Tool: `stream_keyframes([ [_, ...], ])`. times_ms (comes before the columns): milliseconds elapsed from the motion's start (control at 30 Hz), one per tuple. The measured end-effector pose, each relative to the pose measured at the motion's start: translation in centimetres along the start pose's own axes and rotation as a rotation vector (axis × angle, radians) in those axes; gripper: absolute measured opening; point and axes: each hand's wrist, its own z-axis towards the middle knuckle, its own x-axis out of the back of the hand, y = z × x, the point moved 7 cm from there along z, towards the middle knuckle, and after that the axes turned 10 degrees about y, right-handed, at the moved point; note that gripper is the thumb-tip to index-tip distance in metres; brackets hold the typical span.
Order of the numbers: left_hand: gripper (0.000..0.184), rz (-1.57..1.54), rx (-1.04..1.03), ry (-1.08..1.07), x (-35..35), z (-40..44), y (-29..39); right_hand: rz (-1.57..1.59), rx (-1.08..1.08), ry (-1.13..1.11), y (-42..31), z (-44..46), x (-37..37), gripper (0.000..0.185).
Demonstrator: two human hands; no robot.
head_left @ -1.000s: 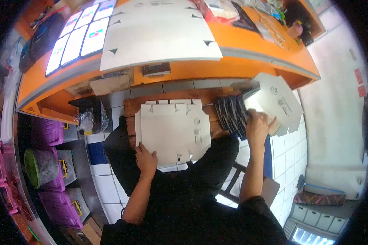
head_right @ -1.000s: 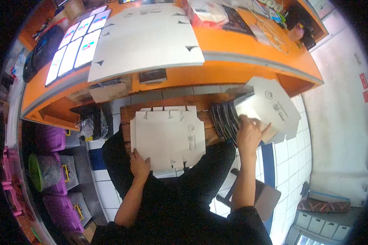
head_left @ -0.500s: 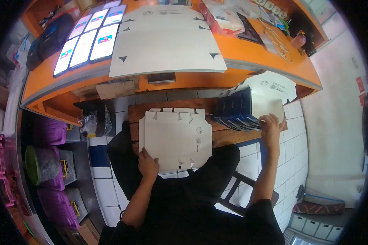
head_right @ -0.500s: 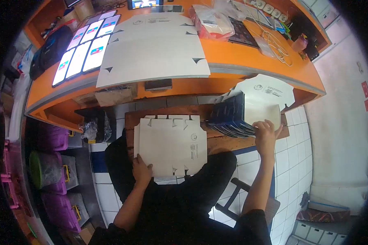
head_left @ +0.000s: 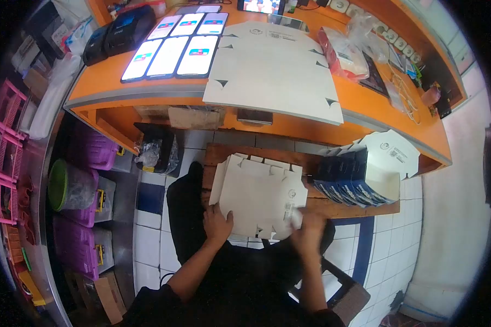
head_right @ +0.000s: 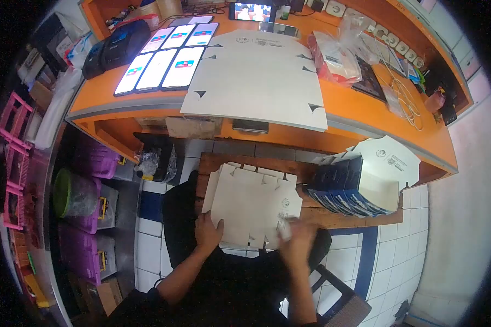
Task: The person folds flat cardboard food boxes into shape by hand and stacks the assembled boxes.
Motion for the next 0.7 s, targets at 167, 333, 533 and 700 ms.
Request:
stream_keyframes([
  [167, 0.044, -0.264, 0.175, -0.102, -0.9, 1.3, -1.6, 0.062, 0.190, -0.350, -7.5, -5.7, -10.5, 0.061],
  [333, 0.036, -0.523, 0.251, -0.162, 2.2, 3.7, -1.4, 0.082, 0.339, -0.271, -7.6, -4.2, -10.5, 0.048],
  [533, 0.028, -1.237, 0.693, -0.555, 5.1, 2.9, 0.6, 0.691, -0.260, -0.479, -4.8, 0.6, -8.6, 0.020],
  [700, 0.015, -0.723, -0.162, -0.033, 10.3, 3.1, 3.3, 0.720, -0.397, -0.689, -5.9, 2.0, -7.8, 0.025],
])
